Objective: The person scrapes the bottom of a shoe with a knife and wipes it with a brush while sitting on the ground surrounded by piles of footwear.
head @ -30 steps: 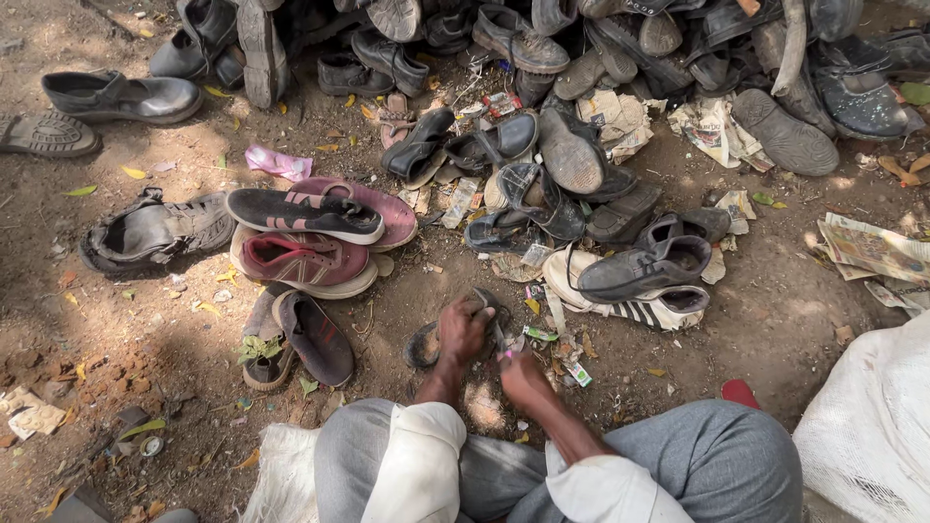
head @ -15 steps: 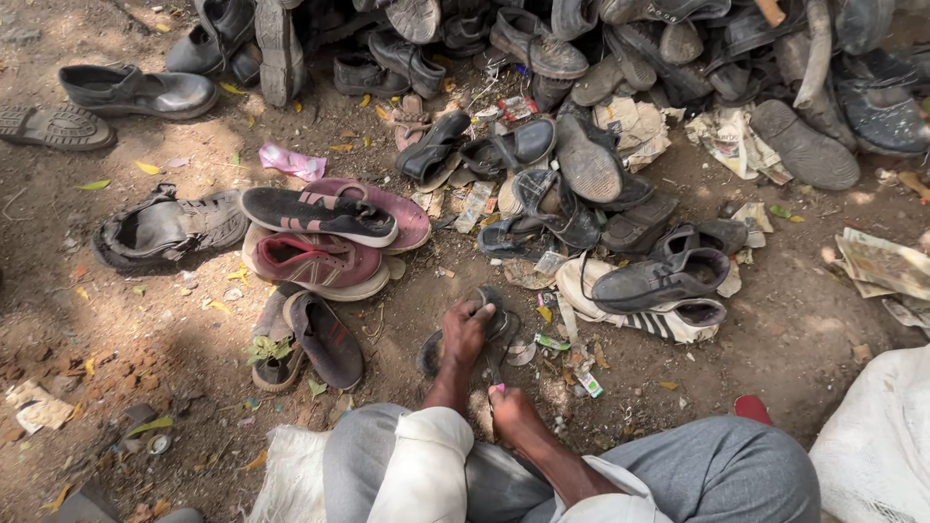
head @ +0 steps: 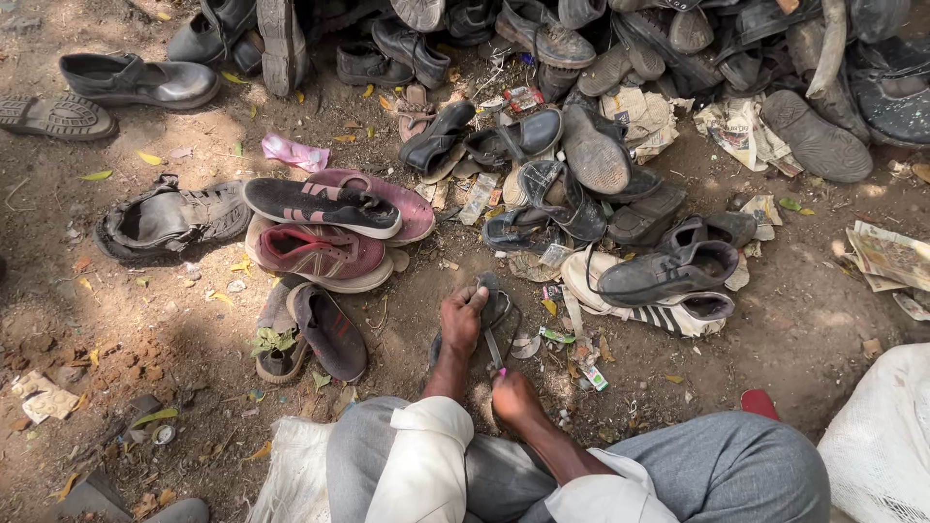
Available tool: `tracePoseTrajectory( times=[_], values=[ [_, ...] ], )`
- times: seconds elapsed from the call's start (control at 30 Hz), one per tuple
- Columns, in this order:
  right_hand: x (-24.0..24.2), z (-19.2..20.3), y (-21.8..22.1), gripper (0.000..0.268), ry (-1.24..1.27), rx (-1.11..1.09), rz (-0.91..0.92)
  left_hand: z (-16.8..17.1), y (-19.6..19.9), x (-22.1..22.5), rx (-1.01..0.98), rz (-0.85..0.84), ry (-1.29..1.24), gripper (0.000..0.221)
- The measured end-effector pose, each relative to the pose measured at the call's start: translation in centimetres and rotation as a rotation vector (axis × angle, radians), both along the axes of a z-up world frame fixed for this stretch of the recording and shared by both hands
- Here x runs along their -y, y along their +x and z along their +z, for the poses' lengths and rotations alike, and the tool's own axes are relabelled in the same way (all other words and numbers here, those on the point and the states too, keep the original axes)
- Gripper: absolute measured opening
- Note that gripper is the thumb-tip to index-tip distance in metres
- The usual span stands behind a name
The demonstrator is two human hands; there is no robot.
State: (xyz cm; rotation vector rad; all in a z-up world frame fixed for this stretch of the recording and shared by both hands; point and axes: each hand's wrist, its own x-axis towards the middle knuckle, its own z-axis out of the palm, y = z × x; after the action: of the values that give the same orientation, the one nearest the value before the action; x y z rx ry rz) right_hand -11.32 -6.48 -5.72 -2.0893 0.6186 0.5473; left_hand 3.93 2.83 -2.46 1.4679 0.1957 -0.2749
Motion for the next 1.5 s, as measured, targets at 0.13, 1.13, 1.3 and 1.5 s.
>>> tracePoseTrajectory(
  times=[0.13, 1.13, 1.3, 1.5],
  values=[
    [0.0, -0.2, -0.1, 0.045, -0.032, -0.019, -0.02, 1.0, -0.8, 0.4, -0.03, 0.001, -0.008, 0.022],
    [1.4, 6.4, 4.7, 0.031, -0.111, -0.017, 0.076, 1.0, -1.5, -1.7, 0.211, -0.178, 0.565, 0.029],
    [1.4, 2.8, 7.6, 0.032, -0.034, 0.113, 0.069, 0.8, -1.2, -1.8, 0.182, -0.127, 0.485, 0.033],
    [0.6, 1.0, 4.9, 0.033, -0.136, -0.001, 0.158, 0.1, -1.8, -1.0, 0.265, -0.043, 0.563, 0.03]
  ],
)
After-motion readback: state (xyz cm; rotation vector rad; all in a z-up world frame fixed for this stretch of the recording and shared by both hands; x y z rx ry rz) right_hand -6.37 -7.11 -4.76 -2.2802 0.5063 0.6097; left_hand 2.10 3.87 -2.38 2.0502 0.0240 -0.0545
